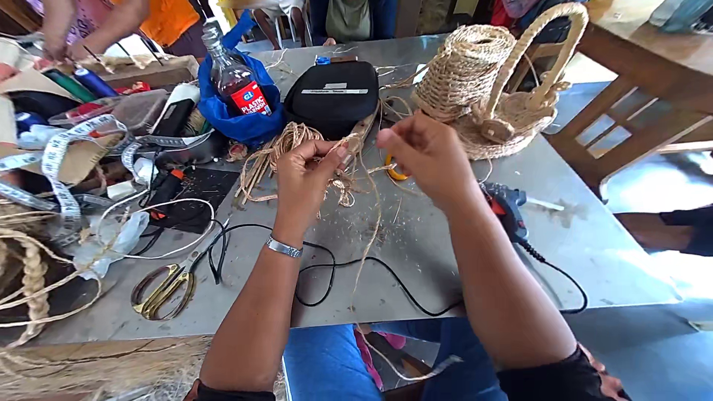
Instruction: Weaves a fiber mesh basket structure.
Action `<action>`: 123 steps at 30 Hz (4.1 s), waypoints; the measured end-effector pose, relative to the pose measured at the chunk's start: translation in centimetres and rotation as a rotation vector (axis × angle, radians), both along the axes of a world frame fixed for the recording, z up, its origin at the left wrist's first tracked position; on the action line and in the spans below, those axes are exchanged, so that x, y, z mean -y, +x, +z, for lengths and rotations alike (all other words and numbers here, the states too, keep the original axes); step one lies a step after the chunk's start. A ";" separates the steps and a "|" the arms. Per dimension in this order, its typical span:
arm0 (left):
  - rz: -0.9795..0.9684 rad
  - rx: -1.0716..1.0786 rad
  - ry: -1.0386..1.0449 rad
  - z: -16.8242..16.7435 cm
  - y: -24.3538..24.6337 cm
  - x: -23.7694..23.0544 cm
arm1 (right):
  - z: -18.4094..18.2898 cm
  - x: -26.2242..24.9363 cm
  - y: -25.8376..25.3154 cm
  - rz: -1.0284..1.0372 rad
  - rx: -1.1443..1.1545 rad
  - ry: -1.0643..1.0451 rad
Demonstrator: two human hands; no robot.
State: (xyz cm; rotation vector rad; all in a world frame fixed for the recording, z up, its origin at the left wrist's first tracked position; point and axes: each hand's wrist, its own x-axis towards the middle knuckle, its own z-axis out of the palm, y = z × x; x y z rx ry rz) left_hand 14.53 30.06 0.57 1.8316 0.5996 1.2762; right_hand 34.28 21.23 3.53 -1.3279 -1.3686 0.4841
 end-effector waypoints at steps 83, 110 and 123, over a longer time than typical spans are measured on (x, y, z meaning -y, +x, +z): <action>-0.454 0.462 -0.372 0.2 0.4 1.2 | 0.2 0.4 -0.6 0.297 -0.279 0.015; -0.463 0.477 -0.348 0.7 0.0 2.1 | 0.2 0.6 -0.4 0.270 -0.036 0.087; -0.444 0.531 -0.340 1.2 -0.3 1.6 | 0.9 1.4 -0.1 0.360 0.010 -0.006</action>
